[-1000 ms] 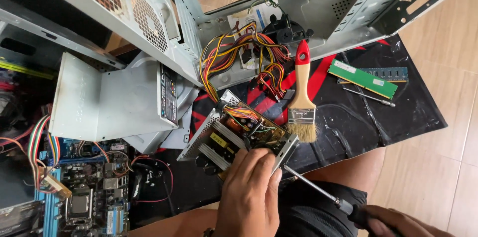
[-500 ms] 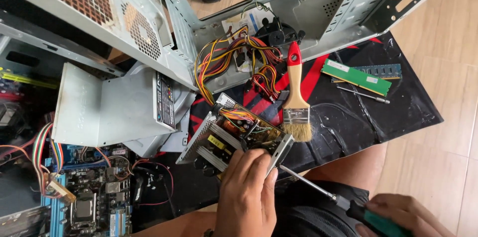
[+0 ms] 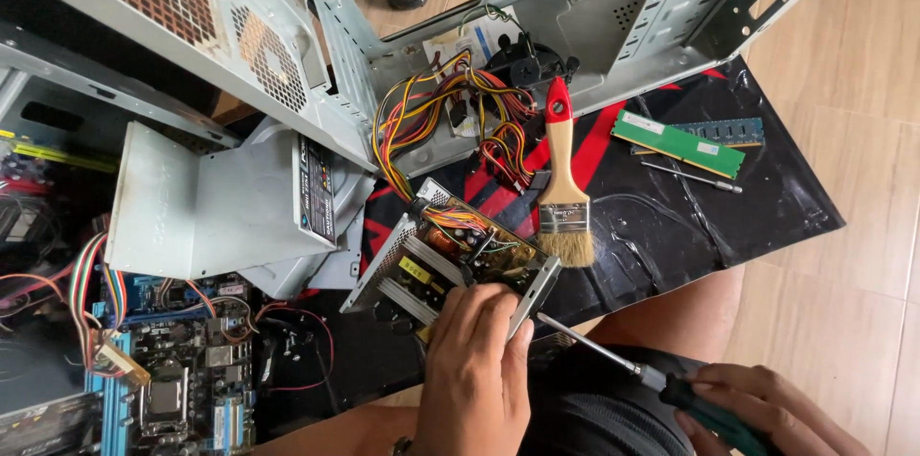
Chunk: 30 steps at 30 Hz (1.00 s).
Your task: Using a screwdriver to remove screws from a computer power supply unit during disassembly.
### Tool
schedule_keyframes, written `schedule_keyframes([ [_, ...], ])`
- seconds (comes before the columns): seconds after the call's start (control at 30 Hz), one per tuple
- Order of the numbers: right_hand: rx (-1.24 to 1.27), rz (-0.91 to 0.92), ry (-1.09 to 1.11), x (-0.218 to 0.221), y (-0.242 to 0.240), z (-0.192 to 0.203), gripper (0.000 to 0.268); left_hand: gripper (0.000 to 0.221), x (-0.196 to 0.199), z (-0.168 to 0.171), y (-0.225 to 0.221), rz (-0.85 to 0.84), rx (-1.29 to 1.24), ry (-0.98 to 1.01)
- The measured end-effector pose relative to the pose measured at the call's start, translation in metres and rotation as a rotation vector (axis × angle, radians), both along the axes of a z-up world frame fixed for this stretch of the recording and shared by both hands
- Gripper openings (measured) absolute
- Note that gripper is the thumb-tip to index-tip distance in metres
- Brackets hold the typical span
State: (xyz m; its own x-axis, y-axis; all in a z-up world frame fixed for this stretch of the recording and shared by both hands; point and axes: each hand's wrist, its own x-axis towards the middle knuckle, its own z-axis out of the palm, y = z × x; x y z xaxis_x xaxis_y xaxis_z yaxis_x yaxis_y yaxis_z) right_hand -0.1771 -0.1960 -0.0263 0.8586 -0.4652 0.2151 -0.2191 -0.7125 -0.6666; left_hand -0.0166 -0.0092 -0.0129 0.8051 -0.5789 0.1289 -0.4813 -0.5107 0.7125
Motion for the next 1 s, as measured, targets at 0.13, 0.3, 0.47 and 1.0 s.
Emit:
schedule_keyframes([
  [0.13,-0.015,-0.027,0.024,-0.002,0.003,-0.001,0.029,0.020,0.000,-0.001,0.000,-0.004,0.020,0.012],
  [0.3,0.051,-0.058,0.029,-0.002,0.007,0.002,0.028,0.019,0.002,0.001,0.000,-0.013,-0.016,-0.015],
  [0.47,0.374,-0.050,-0.109,-0.013,0.002,-0.044,0.028,0.015,0.004,0.008,-0.002,-0.020,-0.058,-0.055],
  [1.0,0.843,-0.272,-0.176,-0.004,-0.010,-0.064,0.023,0.027,-0.002,-0.002,0.003,0.060,0.171,-0.364],
])
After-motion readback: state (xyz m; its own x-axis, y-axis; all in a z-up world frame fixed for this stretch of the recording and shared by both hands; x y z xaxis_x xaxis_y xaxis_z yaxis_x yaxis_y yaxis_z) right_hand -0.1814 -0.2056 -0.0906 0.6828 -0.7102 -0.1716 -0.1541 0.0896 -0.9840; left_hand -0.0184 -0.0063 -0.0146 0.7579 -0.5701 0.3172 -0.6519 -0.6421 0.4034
